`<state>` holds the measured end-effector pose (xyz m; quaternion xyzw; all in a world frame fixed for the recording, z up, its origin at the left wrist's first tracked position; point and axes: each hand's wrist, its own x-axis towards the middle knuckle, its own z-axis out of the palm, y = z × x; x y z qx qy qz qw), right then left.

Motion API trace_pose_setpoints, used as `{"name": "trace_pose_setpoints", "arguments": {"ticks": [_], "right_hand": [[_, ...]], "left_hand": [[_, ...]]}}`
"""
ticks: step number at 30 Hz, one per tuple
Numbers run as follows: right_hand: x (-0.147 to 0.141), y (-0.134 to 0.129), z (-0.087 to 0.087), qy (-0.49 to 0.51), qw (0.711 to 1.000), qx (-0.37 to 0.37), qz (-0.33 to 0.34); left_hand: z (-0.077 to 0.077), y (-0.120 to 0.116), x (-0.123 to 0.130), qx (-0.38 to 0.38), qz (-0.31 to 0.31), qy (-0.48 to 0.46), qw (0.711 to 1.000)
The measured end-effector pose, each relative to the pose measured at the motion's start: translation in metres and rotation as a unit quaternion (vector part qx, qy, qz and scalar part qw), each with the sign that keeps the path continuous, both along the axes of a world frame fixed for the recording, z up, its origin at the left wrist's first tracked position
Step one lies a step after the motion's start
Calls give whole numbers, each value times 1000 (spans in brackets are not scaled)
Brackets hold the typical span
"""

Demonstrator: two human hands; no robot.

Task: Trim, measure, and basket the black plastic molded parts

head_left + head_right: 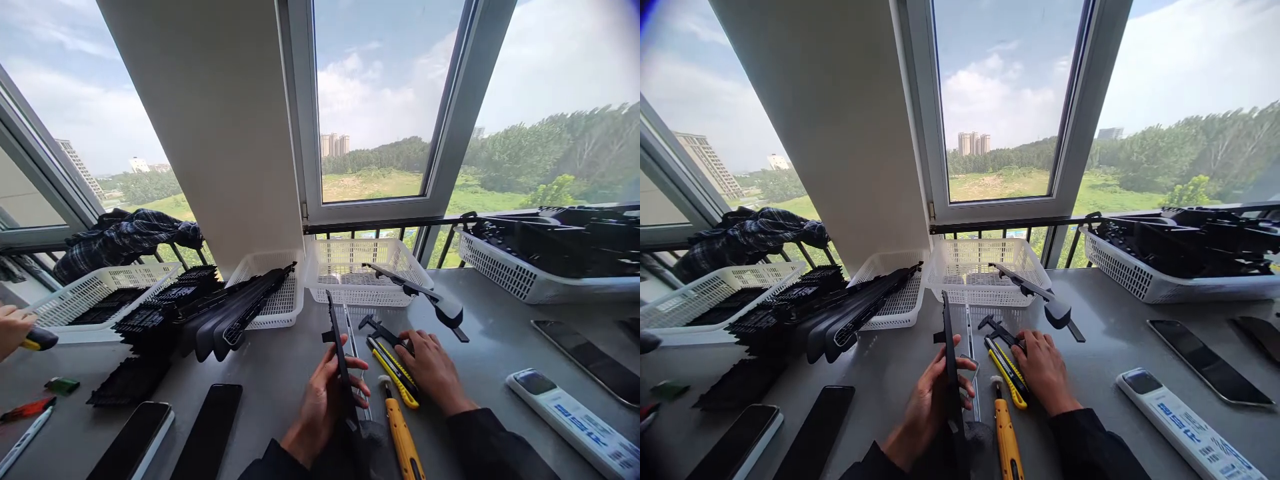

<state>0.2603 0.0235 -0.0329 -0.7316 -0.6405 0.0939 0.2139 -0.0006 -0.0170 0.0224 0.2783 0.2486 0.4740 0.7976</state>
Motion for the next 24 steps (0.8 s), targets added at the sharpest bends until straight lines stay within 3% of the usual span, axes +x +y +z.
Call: {"name": "trace_pose_setpoints", "arguments": {"ticks": [6, 17, 21, 24], "right_hand": [[-7, -2, 4, -7, 1000, 0, 10], [-18, -2, 9, 51, 998, 42, -20], [-28, -9, 27, 109, 989, 93, -27], [-43, -20, 46, 193, 965, 176, 23]], "left_hand": [[-10, 1, 5, 3, -19, 60, 998], [-21, 2, 1, 2, -52, 2, 999], [-26, 9, -3, -10, -35, 6, 999], [-23, 17, -11, -37, -22, 31, 999]]}}
